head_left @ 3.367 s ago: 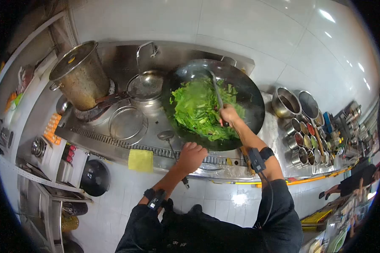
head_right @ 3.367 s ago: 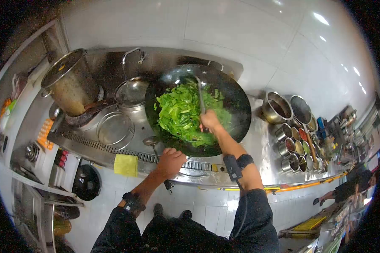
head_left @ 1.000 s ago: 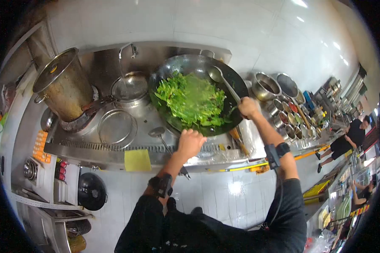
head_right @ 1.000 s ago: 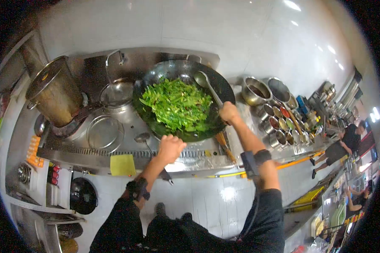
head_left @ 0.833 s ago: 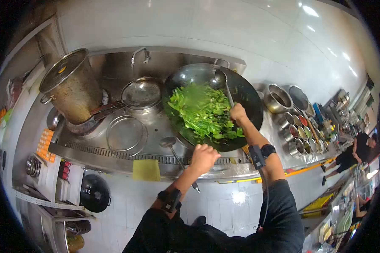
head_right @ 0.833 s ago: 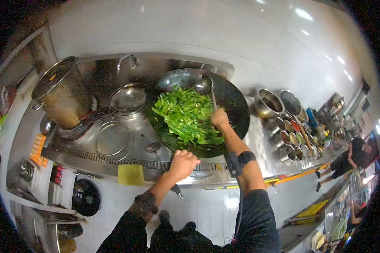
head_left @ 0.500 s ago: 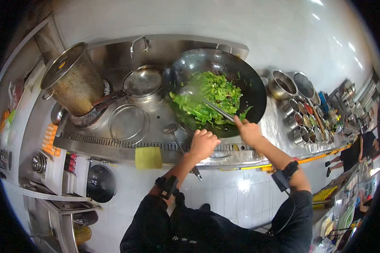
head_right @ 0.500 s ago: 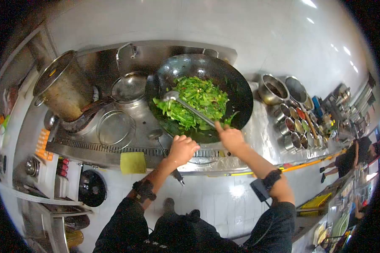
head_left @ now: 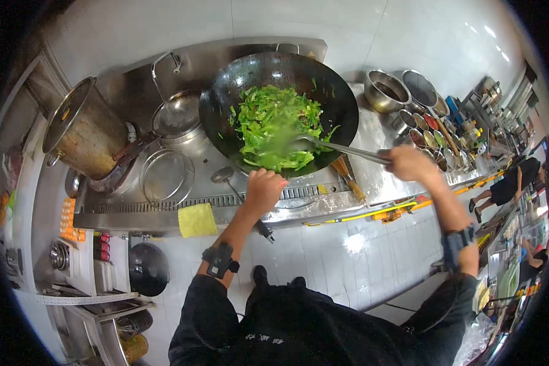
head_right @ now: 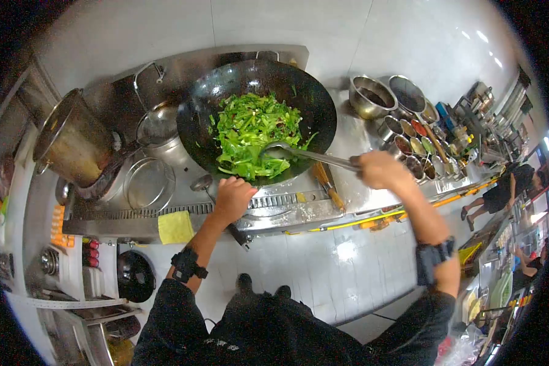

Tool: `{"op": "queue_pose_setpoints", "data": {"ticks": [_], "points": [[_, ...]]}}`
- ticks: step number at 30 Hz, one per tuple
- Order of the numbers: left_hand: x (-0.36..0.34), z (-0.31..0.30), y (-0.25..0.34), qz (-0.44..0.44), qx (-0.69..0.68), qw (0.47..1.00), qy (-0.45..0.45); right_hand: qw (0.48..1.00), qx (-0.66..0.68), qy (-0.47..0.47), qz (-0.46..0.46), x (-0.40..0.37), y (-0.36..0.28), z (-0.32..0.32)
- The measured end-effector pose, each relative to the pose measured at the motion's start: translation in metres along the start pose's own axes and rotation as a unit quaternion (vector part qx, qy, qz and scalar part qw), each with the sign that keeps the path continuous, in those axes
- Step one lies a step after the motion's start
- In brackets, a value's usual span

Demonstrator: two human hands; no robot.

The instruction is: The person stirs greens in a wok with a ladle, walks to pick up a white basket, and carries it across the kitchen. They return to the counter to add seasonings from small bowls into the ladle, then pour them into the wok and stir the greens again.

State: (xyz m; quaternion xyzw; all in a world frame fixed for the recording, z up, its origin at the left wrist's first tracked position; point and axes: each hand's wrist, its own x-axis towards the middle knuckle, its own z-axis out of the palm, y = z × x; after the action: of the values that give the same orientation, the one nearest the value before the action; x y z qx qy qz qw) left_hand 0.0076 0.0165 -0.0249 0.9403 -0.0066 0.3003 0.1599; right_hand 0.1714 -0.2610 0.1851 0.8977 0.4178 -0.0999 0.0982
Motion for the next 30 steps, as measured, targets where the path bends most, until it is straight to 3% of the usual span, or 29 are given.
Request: {"op": "queue_pose_setpoints", "data": {"ticks": [2, 5, 8, 10, 12, 14, 16, 18, 20, 23, 26, 30], "points": [[0.003, 0.001, -0.003, 0.0, 0.005, 1.0, 0.002, 0.996, -0.025, 0.088, 0.012, 0.053, -0.008, 0.062], [0.001, -0.002, 0.003, -0.016, 0.016, 1.0, -0.018, 0.994, 0.002, 0.1, 0.034, 0.096, -0.036, 0.078], [-0.001, -0.001, -0.001, -0.014, 0.02, 0.999, -0.022, 0.988, 0.008, 0.15, -0.033, 0.121, -0.015, 0.052], [-0.003, 0.002, -0.002, -0.014, 0.012, 1.0, -0.01, 0.977, 0.183, 0.095, 0.056, 0.103, -0.025, -0.01], [-0.003, 0.001, -0.003, -0.01, 0.004, 1.0, -0.008, 0.973, 0.183, 0.088, 0.108, 0.113, -0.032, -0.047], [-0.003, 0.004, -0.004, -0.024, -0.003, 0.999, -0.03, 0.979, 0.097, 0.181, 0.015, 0.178, -0.001, -0.02], [-0.004, 0.006, -0.004, -0.025, -0.005, 0.999, -0.025, 0.948, -0.047, 0.31, -0.058, 0.254, 0.031, 0.027], [-0.004, 0.002, -0.003, -0.034, -0.044, 0.998, -0.026, 0.981, 0.06, 0.174, 0.066, 0.262, -0.009, 0.04], [-0.001, -0.001, -0.003, -0.033, -0.029, 0.999, -0.019, 0.986, 0.031, 0.161, -0.039, 0.249, -0.027, 0.066], [-0.001, 0.0, 0.0, -0.029, -0.004, 0.999, -0.026, 0.995, 0.074, 0.065, -0.006, 0.161, -0.066, 0.022], [-0.003, 0.002, -0.001, -0.006, -0.004, 1.0, -0.008, 0.995, 0.024, 0.064, -0.077, 0.108, -0.039, 0.02], [-0.003, 0.002, 0.004, -0.03, -0.038, 0.998, 0.036, 0.998, -0.026, 0.014, -0.047, 0.032, -0.042, 0.026]]}}
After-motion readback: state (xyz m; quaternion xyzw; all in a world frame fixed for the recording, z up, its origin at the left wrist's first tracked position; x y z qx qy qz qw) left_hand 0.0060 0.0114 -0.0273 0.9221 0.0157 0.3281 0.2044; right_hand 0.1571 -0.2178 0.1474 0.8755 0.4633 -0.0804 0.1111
